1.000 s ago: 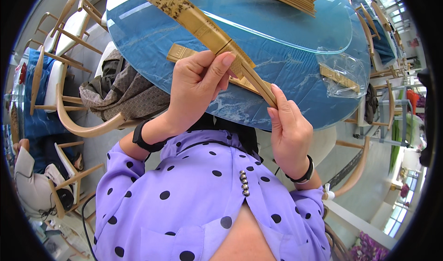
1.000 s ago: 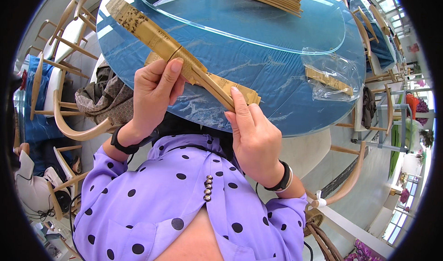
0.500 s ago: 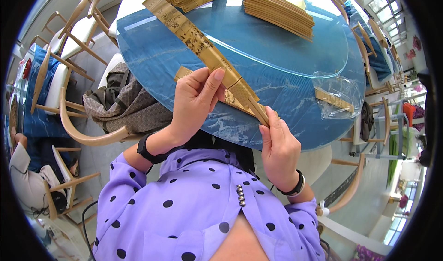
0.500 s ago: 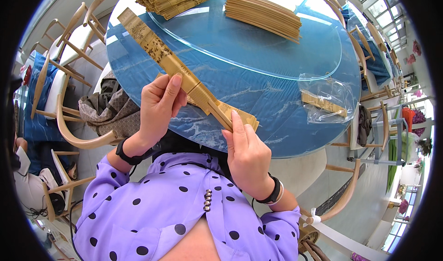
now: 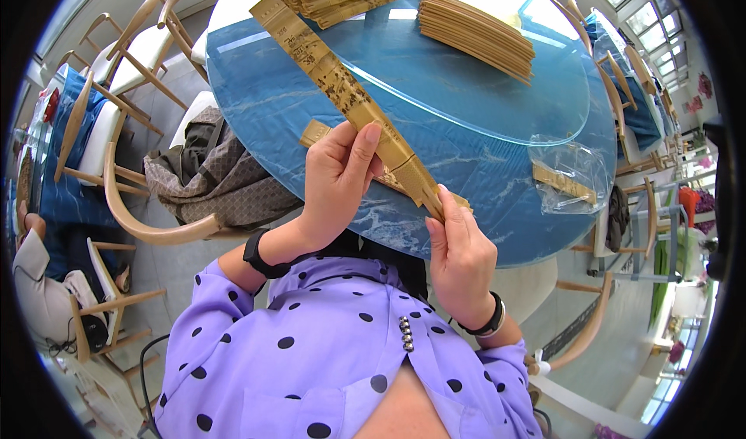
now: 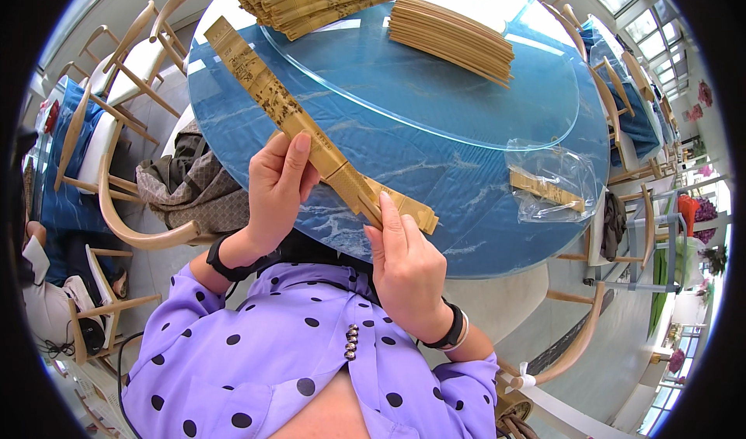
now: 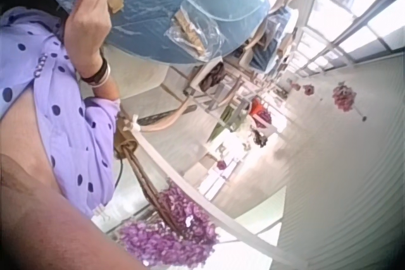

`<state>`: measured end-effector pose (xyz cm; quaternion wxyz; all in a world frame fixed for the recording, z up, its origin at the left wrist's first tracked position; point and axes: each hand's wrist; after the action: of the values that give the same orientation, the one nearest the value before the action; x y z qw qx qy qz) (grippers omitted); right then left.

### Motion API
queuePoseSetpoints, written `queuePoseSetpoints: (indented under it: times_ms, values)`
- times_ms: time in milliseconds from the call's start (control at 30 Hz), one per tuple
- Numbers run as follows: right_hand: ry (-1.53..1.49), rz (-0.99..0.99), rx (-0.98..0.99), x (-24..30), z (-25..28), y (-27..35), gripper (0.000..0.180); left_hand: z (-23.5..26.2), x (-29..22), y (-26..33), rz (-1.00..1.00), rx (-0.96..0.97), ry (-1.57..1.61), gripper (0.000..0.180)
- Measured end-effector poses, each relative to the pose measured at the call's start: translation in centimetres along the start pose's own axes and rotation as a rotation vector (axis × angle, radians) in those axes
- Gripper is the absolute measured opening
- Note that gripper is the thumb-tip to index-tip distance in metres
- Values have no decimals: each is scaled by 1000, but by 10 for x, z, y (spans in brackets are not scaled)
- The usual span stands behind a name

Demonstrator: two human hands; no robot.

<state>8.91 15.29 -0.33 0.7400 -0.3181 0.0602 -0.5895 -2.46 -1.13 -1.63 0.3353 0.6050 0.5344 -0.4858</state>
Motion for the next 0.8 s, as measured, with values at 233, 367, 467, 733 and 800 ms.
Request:
queuePoseSetpoints:
  times_ms: [233, 367, 467, 733, 800]
  values:
    - [-89, 2, 50, 2, 2, 11, 23, 26, -4, -25, -228, -204, 59, 31]
    - [-147, -38, 106, 9, 4, 7, 19, 21, 2, -21, -153, -202, 128, 29]
    - [-169, -36, 134, 9, 4, 3, 19, 15, 8, -13, -141, -167, 135, 27]
    - [-193, -60, 115, 13, 1, 0, 16, 20, 12, -19, -135, -111, 87, 25]
    - [-204, -55, 114, 15, -1, -2, 16, 20, 10, -17, -106, -139, 118, 26]
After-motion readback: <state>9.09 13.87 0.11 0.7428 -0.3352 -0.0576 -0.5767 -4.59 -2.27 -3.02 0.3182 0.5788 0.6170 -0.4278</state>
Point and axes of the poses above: each hand's wrist, its own y-axis away from the middle knuckle, its own z-axis out of the back of the hand, x = y × z, and after that the axes turned 4 degrees about z, right-handed
